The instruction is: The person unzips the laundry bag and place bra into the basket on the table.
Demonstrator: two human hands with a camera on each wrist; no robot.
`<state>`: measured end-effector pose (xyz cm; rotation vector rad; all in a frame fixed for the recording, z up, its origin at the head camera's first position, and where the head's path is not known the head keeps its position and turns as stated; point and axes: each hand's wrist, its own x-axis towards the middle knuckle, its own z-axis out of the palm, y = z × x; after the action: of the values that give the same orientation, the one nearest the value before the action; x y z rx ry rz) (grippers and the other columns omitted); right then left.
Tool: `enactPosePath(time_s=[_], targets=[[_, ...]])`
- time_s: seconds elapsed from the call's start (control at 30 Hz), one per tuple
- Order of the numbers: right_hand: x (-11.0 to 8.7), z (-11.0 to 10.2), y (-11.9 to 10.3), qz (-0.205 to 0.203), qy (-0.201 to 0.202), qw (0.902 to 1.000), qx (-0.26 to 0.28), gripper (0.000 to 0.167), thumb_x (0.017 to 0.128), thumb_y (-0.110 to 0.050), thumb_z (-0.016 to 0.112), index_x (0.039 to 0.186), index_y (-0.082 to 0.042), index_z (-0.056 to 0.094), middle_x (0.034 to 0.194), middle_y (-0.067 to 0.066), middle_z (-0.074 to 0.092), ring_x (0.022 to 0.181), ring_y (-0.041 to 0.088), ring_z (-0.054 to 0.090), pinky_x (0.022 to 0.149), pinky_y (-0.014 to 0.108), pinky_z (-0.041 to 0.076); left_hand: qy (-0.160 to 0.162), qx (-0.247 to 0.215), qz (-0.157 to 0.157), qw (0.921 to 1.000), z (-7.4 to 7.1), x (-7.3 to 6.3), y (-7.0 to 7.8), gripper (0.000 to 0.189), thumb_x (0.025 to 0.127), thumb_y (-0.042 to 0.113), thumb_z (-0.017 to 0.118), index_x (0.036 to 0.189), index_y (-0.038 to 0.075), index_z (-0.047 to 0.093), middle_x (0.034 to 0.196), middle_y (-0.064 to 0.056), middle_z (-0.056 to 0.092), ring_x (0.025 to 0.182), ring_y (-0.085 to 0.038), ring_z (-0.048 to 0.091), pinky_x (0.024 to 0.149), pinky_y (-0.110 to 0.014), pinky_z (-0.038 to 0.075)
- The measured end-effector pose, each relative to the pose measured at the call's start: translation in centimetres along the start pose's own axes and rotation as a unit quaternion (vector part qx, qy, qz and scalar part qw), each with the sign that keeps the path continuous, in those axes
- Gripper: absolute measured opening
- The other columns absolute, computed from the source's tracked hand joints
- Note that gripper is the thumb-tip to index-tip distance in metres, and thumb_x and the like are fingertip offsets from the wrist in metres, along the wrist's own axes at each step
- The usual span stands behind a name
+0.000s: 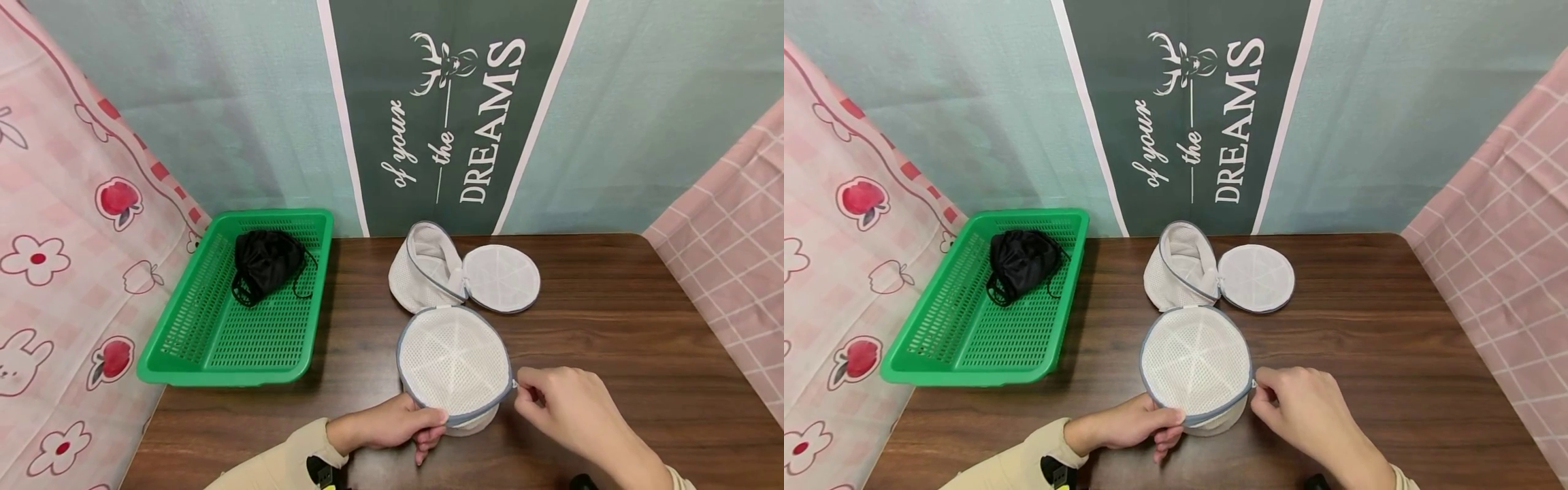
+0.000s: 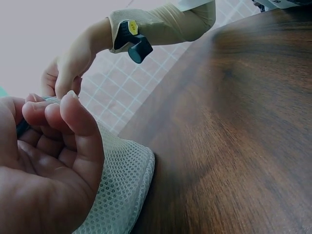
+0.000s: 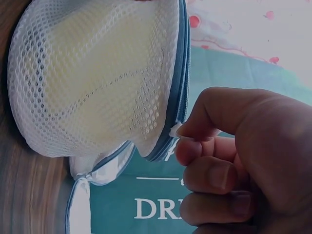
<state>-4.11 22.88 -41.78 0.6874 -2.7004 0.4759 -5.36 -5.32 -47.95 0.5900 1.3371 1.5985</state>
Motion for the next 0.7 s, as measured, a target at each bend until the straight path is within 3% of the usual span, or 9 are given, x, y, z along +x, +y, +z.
enactPosePath(time_s=[0.53, 0.7], targets=[[0.59, 0.18, 0.65, 0.025, 0.012, 0.9993, -0.024, 0.042, 0.067, -0.012, 0.067, 0.059, -0.033, 0.032, 0.058, -0.026, 0.018, 0.051, -0.006, 0.02, 0.044, 0.021, 0.018, -0.003, 0.0, -0.009, 1.0, -0.28, -0.19, 0.07, 0.042, 0.106, 0.019, 0.039, 0.073, -0.007, 0.037, 0.06, 0.004, 0.038, 0.052, -0.007, 0.046, 0.058, -0.02, 0.049], [0.84, 0.33, 0.93, 0.017, 0.037, 0.9988, -0.028, 0.039, 0.068, -0.011, 0.063, 0.061, -0.032, 0.032, 0.058, -0.024, 0.02, 0.05, -0.005, 0.02, 0.044, 0.021, 0.018, -0.011, 0.0, 0.002, 0.9999, -0.46, -0.21, 0.19, 0.042, 0.106, 0.017, 0.038, 0.073, -0.008, 0.036, 0.06, 0.004, 0.038, 0.053, -0.008, 0.044, 0.057, -0.02, 0.049]])
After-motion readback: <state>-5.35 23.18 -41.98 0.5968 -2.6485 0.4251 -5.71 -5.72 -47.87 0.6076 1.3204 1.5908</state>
